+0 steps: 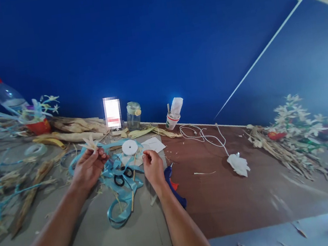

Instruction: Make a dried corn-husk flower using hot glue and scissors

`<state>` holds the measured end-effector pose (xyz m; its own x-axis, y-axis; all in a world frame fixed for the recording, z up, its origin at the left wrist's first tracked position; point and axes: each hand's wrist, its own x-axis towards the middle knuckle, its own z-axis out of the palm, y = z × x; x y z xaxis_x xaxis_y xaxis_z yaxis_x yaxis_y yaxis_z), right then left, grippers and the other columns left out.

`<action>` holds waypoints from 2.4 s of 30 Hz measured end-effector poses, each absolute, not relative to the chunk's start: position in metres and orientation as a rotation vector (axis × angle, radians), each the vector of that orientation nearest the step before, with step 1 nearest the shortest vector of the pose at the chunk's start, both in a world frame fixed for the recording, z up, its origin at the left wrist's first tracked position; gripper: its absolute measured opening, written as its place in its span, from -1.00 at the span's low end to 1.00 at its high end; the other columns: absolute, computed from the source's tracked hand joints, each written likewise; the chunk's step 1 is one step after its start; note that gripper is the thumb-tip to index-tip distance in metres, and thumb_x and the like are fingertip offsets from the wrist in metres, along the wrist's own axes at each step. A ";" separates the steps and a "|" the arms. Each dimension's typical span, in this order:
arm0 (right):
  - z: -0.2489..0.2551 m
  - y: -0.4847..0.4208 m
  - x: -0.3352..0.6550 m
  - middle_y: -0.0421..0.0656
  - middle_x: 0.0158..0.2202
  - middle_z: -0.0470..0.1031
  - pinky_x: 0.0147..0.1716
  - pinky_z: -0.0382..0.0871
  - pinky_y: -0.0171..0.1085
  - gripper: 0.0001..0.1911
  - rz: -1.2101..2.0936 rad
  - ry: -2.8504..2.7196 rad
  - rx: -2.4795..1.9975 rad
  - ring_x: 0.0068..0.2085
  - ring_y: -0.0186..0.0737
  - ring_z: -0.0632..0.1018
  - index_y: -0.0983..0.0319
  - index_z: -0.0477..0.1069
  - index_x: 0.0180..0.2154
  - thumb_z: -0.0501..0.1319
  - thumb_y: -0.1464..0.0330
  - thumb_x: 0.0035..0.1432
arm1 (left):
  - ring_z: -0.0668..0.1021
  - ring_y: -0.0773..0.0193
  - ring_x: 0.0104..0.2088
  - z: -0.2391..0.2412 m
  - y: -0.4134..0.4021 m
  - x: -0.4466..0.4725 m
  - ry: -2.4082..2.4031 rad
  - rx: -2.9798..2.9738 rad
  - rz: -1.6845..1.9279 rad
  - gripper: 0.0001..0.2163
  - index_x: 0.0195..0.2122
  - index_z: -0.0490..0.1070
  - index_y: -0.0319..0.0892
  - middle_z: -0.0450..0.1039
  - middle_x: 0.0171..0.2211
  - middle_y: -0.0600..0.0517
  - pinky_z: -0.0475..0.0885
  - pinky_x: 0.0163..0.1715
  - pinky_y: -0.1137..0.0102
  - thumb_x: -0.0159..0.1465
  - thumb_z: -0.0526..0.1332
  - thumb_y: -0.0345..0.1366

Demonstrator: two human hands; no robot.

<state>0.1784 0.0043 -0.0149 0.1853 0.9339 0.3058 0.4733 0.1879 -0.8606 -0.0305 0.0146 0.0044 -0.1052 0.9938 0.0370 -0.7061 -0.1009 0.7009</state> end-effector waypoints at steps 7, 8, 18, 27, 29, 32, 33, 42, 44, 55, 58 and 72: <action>-0.002 -0.001 0.173 -0.04 -0.33 0.54 -0.28 0.37 -0.23 -0.76 0.576 -1.470 -1.412 -0.34 -0.17 0.51 0.28 0.43 -0.29 0.10 0.27 0.08 | 0.36 0.47 -0.55 0.008 0.020 -0.040 0.583 0.532 1.763 -0.78 -0.48 0.29 -0.18 0.31 -0.55 0.13 0.35 -0.47 0.51 0.01 0.38 -0.34; 0.002 -0.002 0.171 -0.04 -0.33 0.54 -0.29 0.37 -0.23 -0.76 0.581 -1.474 -1.405 -0.34 -0.18 0.51 0.28 0.43 -0.29 0.10 0.27 0.09 | 0.35 0.48 -0.56 0.008 0.021 -0.043 0.582 0.524 1.810 -0.77 -0.48 0.28 -0.18 0.30 -0.57 0.14 0.34 -0.49 0.51 0.01 0.38 -0.34; 0.039 -0.012 0.151 -0.10 -0.35 0.50 -0.34 0.37 -0.28 -0.74 0.582 -1.625 -1.297 -0.37 -0.24 0.47 0.26 0.43 -0.20 0.12 0.29 0.10 | 0.24 0.53 -0.68 0.002 0.032 -0.062 0.812 0.427 2.201 -0.75 -0.38 0.22 -0.14 0.25 -0.62 0.22 0.17 -0.62 0.57 0.08 0.31 -0.23; 0.013 0.040 0.085 -0.12 -0.28 0.49 -0.14 0.34 -0.21 -0.67 0.492 -1.990 -1.273 -0.22 -0.18 0.46 0.18 0.48 -0.24 0.05 0.56 0.03 | 0.25 0.52 -0.69 -0.001 0.031 -0.058 0.943 0.464 2.203 -0.79 -0.40 0.23 -0.16 0.22 -0.63 0.23 0.12 -0.68 0.58 0.11 0.27 -0.23; 0.007 0.048 0.072 -0.10 -0.25 0.44 -0.23 0.35 -0.23 -0.58 0.476 -2.109 -1.257 -0.27 -0.18 0.45 0.17 0.48 -0.19 0.09 0.61 -0.06 | 0.25 0.53 -0.69 0.000 0.030 -0.058 0.975 0.461 2.199 -0.80 -0.40 0.23 -0.16 0.23 -0.63 0.23 0.11 -0.68 0.58 0.11 0.26 -0.23; 0.000 0.050 0.059 -0.09 -0.25 0.37 -0.39 0.31 -0.25 -0.56 0.460 -2.260 -1.196 -0.41 -0.24 0.41 0.19 0.51 -0.19 0.14 0.62 -0.13 | 0.25 0.53 -0.69 0.000 0.028 -0.057 1.010 0.469 2.198 -0.79 -0.40 0.24 -0.16 0.23 -0.62 0.22 0.11 -0.68 0.59 0.11 0.26 -0.21; 0.000 0.050 0.055 -0.10 -0.27 0.37 -0.40 0.30 -0.26 -0.59 0.459 -2.288 -1.160 -0.42 -0.26 0.40 0.20 0.53 -0.23 0.16 0.62 -0.14 | 0.24 0.53 -0.69 0.000 0.028 -0.057 1.011 0.476 2.200 -0.79 -0.41 0.24 -0.16 0.23 -0.62 0.22 0.12 -0.68 0.59 0.11 0.26 -0.21; 0.005 0.069 0.073 -0.22 -0.51 0.39 -0.38 0.28 -0.34 -0.77 0.611 -1.854 -1.176 -0.43 -0.31 0.40 0.27 0.44 -0.45 0.08 0.31 0.11 | 0.27 0.52 -0.67 -0.001 0.028 -0.054 1.052 0.498 2.223 -0.83 -0.41 0.25 -0.17 0.29 -0.56 0.19 0.17 -0.65 0.57 0.14 0.22 -0.24; 0.006 0.076 0.087 -0.27 -0.60 0.34 -0.44 0.25 -0.36 -0.74 0.689 -1.620 -1.231 -0.50 -0.33 0.36 0.24 0.39 -0.49 0.09 0.23 0.09 | 0.28 0.53 -0.66 -0.001 0.027 -0.054 1.062 0.512 2.225 -0.85 -0.42 0.25 -0.17 0.31 -0.53 0.18 0.17 -0.64 0.56 0.15 0.21 -0.25; 0.009 0.072 0.100 0.07 -0.14 0.40 -0.22 0.34 -0.23 -0.47 0.474 -1.494 -1.454 -0.16 -0.12 0.44 0.41 0.27 0.05 0.14 0.30 0.04 | 0.28 0.50 -0.66 -0.006 0.029 -0.054 1.088 0.561 2.212 -0.89 -0.39 0.26 -0.18 0.28 -0.60 0.19 0.16 -0.65 0.56 0.16 0.19 -0.29; 0.015 0.062 0.093 0.04 -0.13 0.41 -0.16 0.32 -0.26 -0.61 0.425 -1.707 -1.368 -0.15 -0.17 0.44 0.37 0.35 -0.01 0.07 0.38 0.12 | 0.29 0.49 -0.65 -0.007 0.030 -0.053 1.119 0.584 2.209 -0.88 -0.39 0.26 -0.18 0.28 -0.60 0.19 0.17 -0.64 0.57 0.16 0.19 -0.27; -0.002 0.067 0.060 -0.10 -0.23 0.42 -0.13 0.19 -0.20 -0.84 0.328 -2.267 -1.278 -0.11 -0.12 0.33 0.19 0.53 -0.38 0.16 0.44 0.04 | 0.27 0.49 -0.65 -0.007 0.027 -0.050 1.124 0.628 2.178 -0.83 -0.40 0.24 -0.17 0.25 -0.61 0.19 0.16 -0.64 0.57 0.16 0.20 -0.22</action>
